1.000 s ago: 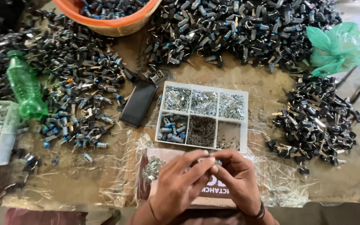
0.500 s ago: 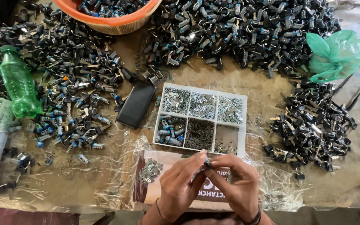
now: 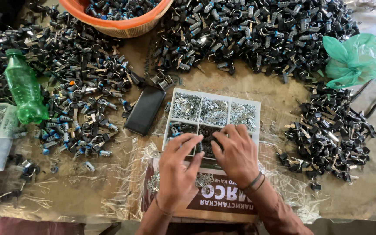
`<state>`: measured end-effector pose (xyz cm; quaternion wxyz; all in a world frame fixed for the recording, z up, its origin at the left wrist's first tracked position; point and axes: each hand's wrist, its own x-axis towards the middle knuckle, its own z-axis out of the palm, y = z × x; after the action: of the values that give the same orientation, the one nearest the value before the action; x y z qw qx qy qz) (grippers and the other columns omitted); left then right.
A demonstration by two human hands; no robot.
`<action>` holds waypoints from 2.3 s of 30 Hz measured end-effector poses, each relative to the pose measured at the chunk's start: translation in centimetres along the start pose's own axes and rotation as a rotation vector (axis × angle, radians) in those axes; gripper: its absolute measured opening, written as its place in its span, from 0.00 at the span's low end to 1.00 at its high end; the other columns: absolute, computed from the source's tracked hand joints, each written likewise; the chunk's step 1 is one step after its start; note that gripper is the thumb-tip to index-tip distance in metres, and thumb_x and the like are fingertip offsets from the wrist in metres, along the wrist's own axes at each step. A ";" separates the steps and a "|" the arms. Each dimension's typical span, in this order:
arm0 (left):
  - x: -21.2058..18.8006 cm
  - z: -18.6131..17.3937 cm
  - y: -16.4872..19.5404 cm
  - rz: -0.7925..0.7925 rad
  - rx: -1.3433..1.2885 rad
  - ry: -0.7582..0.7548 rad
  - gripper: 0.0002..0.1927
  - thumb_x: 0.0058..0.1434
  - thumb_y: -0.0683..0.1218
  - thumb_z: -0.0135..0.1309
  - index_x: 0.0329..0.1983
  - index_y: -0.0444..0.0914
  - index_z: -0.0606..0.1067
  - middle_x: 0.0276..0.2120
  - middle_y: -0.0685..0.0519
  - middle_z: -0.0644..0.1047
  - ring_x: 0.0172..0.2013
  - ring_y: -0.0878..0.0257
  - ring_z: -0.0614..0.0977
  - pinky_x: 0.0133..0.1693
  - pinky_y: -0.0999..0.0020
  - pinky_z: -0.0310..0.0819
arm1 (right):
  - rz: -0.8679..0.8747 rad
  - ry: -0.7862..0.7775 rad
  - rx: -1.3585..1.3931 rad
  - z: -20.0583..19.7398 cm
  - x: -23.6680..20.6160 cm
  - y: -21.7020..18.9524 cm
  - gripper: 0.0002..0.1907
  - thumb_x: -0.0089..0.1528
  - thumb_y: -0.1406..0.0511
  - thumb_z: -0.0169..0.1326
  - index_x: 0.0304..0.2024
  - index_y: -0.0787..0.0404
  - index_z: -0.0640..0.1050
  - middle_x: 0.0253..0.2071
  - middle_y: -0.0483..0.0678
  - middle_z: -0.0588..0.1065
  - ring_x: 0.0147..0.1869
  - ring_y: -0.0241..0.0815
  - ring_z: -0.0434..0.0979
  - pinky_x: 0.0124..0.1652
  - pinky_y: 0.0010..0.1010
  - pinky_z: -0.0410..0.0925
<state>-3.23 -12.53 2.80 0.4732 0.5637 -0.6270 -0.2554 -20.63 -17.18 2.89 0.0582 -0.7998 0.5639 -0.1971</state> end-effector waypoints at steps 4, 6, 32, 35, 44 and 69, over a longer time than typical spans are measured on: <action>0.4 0.8 0.5 0.051 0.025 -0.005 0.21 0.54 0.40 0.65 0.53 0.40 0.79 0.49 0.49 0.81 0.51 0.52 0.80 0.54 0.60 0.73 | 0.007 0.129 0.110 -0.5 -0.1 0.1 0.07 0.58 0.65 0.64 0.38 0.60 0.85 0.38 0.47 0.79 0.43 0.45 0.77 0.41 0.34 0.70; 0.4 1.1 0.6 0.060 0.035 0.002 0.22 0.54 0.40 0.66 0.53 0.39 0.78 0.49 0.49 0.80 0.51 0.51 0.80 0.54 0.59 0.72 | 0.078 0.172 0.266 -0.9 -0.6 0.4 0.07 0.58 0.65 0.64 0.38 0.60 0.85 0.38 0.46 0.80 0.39 0.41 0.79 0.39 0.31 0.71; 0.2 1.2 0.4 0.207 0.003 0.101 0.22 0.50 0.40 0.69 0.50 0.39 0.78 0.46 0.51 0.80 0.49 0.51 0.79 0.58 0.54 0.70 | 0.099 0.017 0.751 -0.8 -1.4 0.4 0.03 0.61 0.70 0.61 0.35 0.66 0.80 0.31 0.47 0.79 0.33 0.36 0.79 0.34 0.25 0.70; 0.2 1.3 0.4 0.217 0.001 0.110 0.23 0.50 0.40 0.69 0.50 0.38 0.78 0.46 0.50 0.80 0.48 0.51 0.80 0.58 0.54 0.70 | 0.106 0.057 0.718 -1.0 -1.5 0.0 0.03 0.60 0.70 0.62 0.34 0.66 0.81 0.31 0.47 0.80 0.32 0.36 0.80 0.34 0.25 0.71; 0.0 1.7 0.5 0.270 0.023 0.171 0.21 0.51 0.40 0.69 0.48 0.39 0.79 0.45 0.53 0.81 0.47 0.57 0.82 0.59 0.54 0.71 | 0.103 0.292 0.585 -0.6 -2.8 -1.7 0.05 0.58 0.70 0.65 0.35 0.65 0.83 0.32 0.48 0.80 0.33 0.35 0.81 0.34 0.23 0.71; -0.2 1.8 0.8 0.286 0.040 0.177 0.19 0.51 0.40 0.69 0.47 0.40 0.80 0.44 0.54 0.81 0.46 0.58 0.82 0.59 0.54 0.70 | 0.111 0.317 0.540 -0.2 -3.7 -1.7 0.05 0.59 0.69 0.64 0.35 0.66 0.83 0.33 0.47 0.80 0.35 0.32 0.80 0.35 0.22 0.71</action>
<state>-5.21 -12.53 2.68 0.5468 0.4981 -0.6617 -0.1224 -20.25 -13.09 2.68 0.1903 -0.6829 0.5359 -0.4586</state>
